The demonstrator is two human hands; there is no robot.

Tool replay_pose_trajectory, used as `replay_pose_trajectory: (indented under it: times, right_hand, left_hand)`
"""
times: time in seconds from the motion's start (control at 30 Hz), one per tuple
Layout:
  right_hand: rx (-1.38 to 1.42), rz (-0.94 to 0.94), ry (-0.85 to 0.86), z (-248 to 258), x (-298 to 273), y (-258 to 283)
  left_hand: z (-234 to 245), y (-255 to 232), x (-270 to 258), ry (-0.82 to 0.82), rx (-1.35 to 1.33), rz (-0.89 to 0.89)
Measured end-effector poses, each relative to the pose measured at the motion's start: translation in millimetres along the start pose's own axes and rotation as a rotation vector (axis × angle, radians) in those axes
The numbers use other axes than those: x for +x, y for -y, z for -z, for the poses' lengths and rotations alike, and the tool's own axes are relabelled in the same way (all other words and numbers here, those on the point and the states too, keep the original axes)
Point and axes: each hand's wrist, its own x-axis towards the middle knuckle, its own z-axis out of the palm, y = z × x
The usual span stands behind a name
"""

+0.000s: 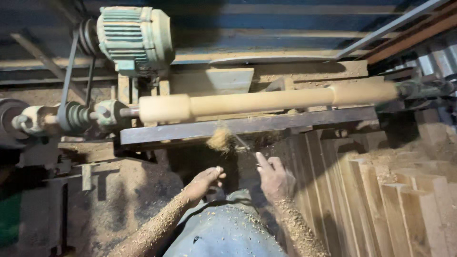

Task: The person uses a woodworking lathe and chisels to shape a rotating piece of wood into a cylindrical leg, followed by sharpening a chisel against a bench grinder.

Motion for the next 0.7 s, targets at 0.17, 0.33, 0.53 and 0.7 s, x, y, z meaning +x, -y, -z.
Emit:
replay_pose_trajectory:
  times: [0.17,0.33,0.53,0.7]
  right_hand:
    - [0.511,0.155,-0.145,-46.2,-15.1,58.9]
    - [1.024,-0.409,0.308,-67.6,-28.4,116.5]
    - [1.078,-0.378,0.194,-69.4,-9.2,152.8]
    - [1.021,-0.450,0.246,-57.2,-4.7,160.8]
  left_hand:
    - [30.1,-2.9,1.0,0.010,-0.150,-0.093]
    - [19.6,-38.7,9.1,-0.031,-0.519,-0.132]
    - [13.4,-76.2,24.8,-0.096,-0.556,-0.187]
    - [16.9,-75.7,28.7,-0.055,-0.549,-0.180]
